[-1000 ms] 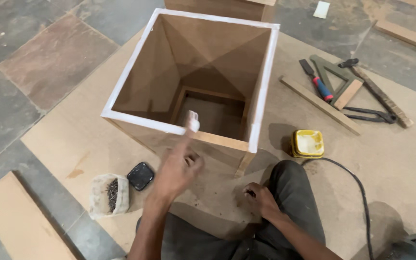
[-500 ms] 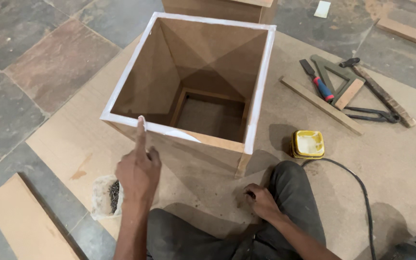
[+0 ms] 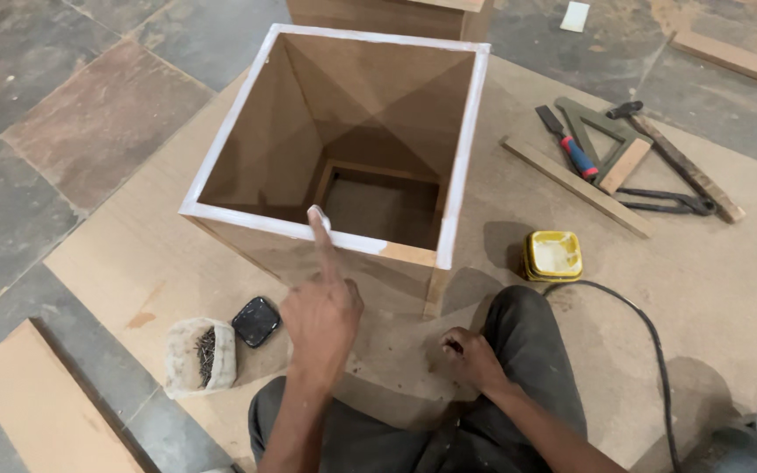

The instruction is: The person applies white glue to the top edges of a wooden box using their finger. They repeatedly dip their finger into a small yellow container and spread the glue along the rim of the box.

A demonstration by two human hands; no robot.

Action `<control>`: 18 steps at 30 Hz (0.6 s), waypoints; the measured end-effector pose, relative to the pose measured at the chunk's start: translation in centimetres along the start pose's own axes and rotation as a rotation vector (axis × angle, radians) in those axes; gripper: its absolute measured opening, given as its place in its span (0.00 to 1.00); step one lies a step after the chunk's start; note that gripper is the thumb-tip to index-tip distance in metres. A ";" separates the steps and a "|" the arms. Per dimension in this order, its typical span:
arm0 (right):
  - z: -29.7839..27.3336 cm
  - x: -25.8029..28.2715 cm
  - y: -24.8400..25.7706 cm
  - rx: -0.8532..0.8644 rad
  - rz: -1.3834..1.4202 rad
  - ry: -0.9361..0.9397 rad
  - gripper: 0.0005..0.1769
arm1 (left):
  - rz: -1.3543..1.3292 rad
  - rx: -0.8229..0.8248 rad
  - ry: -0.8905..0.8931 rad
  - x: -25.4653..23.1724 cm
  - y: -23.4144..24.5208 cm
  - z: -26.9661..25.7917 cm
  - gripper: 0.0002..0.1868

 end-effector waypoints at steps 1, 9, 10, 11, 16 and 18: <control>0.3 0.0 0.4 -0.033 -0.007 0.012 0.08 | 0.089 -0.029 0.035 0.0 -0.1 -0.4 0.47; 0.2 0.0 -0.1 0.023 0.014 0.004 0.07 | 0.356 -0.487 -0.288 1.9 0.4 -1.6 0.40; 0.7 0.0 -0.1 0.026 -0.007 -0.017 0.07 | 0.259 -0.318 -0.121 4.4 0.0 0.3 0.43; 0.9 0.1 -0.1 0.028 -0.005 -0.021 0.08 | 0.158 -0.144 0.041 6.3 -1.0 1.3 0.48; 0.7 0.0 -0.5 0.066 -0.066 -0.084 0.09 | 0.040 -0.199 -0.045 3.3 -3.0 0.5 0.47; 0.4 0.0 -0.5 0.120 -0.011 -0.125 0.09 | 0.004 -0.159 -0.079 1.1 -4.0 -0.5 0.47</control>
Point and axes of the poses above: each hand's wrist, its own z-axis towards the middle knuckle, its own y-axis out of the back of the hand, x = y × z, the point moved 7 cm from there along z, towards the middle knuckle, and after that the axes turned 4 degrees about z, right-handed, at the moved point
